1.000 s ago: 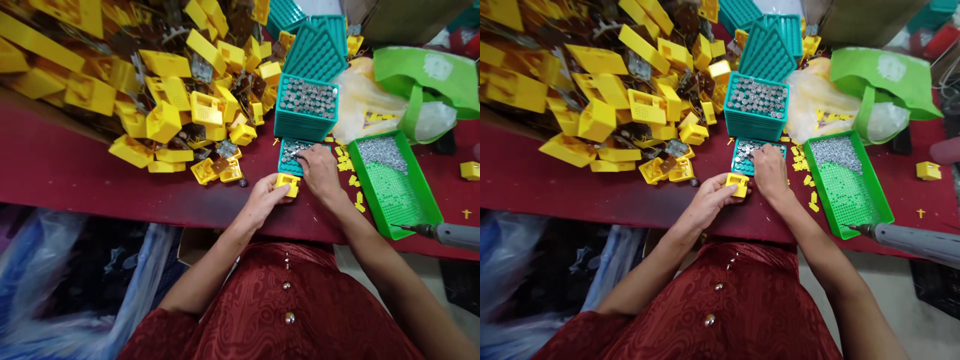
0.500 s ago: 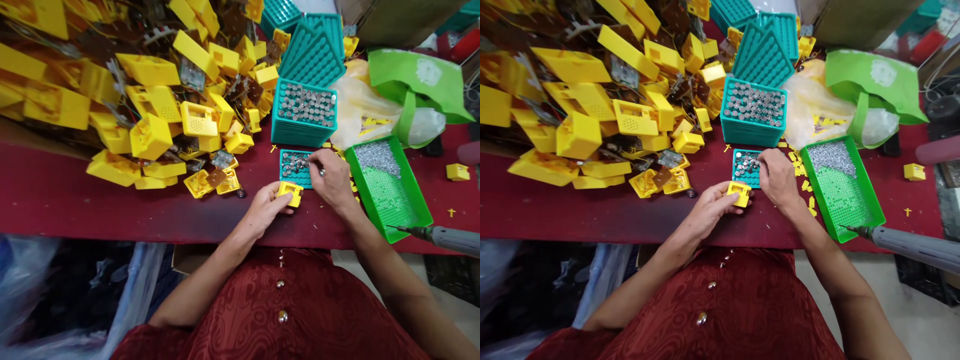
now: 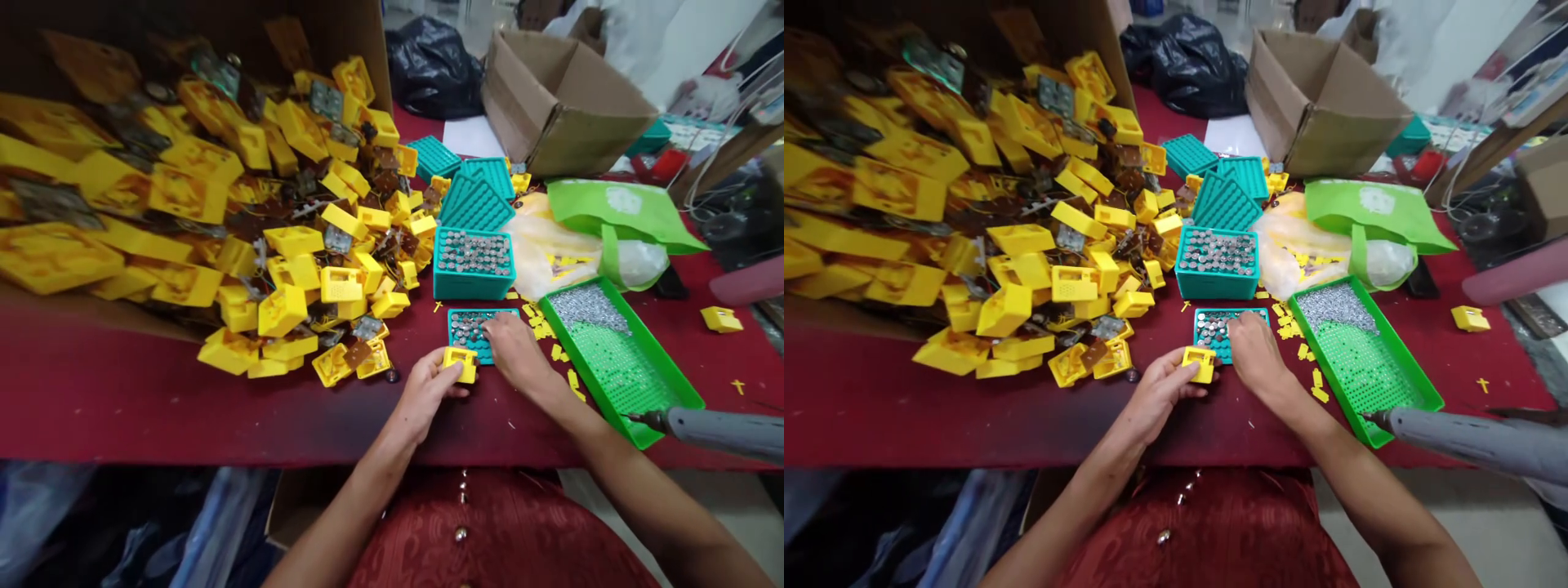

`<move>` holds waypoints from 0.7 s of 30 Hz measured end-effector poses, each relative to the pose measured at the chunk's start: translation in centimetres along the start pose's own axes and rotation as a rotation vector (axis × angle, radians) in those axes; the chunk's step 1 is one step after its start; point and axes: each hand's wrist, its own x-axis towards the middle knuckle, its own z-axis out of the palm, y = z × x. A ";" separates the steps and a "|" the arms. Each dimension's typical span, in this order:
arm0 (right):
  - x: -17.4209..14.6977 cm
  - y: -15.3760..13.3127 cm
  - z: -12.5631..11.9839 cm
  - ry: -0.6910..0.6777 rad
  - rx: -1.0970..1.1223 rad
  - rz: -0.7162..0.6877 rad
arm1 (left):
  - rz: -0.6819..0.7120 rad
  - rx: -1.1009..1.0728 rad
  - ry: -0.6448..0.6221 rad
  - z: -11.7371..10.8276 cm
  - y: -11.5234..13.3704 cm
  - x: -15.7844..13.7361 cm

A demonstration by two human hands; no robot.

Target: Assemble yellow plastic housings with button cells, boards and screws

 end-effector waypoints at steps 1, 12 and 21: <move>-0.2 0.2 0.0 -0.007 -0.001 -0.008 | 0.005 0.001 0.003 0.1 -0.1 0.0; -1.2 3.3 -0.4 -0.161 0.120 -0.051 | 0.020 -0.012 0.117 2.2 -1.3 -0.8; -2.5 3.5 0.0 -0.141 0.187 -0.161 | 0.042 0.016 0.165 2.8 -1.9 -0.9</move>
